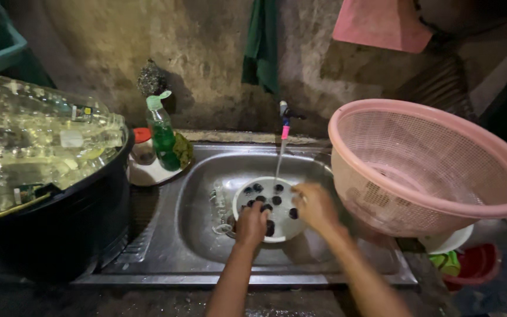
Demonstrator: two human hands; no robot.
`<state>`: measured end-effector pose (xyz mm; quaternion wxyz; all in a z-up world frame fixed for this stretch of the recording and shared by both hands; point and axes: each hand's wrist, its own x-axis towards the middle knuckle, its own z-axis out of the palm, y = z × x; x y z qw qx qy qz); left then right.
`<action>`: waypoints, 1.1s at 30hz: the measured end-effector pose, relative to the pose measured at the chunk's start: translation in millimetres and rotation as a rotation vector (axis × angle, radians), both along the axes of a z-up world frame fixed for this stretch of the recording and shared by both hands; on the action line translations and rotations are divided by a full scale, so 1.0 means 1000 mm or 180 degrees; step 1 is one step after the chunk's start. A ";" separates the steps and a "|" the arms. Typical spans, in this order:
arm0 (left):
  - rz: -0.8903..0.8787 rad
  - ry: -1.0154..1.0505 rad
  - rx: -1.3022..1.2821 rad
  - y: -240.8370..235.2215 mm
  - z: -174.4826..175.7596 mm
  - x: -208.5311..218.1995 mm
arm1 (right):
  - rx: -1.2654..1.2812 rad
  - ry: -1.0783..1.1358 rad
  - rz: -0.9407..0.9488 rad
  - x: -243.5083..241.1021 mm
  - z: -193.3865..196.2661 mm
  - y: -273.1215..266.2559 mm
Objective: The person washes dark round fruits under running water in a kitchen sink, transferring them from a white bowl into a pink colander. The person also briefly handles a teal plastic stool and a clear plastic bottle.
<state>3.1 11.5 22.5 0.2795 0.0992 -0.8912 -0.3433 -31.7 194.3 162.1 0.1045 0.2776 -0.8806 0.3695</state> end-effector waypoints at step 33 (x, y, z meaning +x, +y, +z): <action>-0.0840 -0.1498 -0.0354 -0.002 -0.040 -0.010 | -0.0449 -0.1487 -0.0474 -0.093 -0.210 -0.038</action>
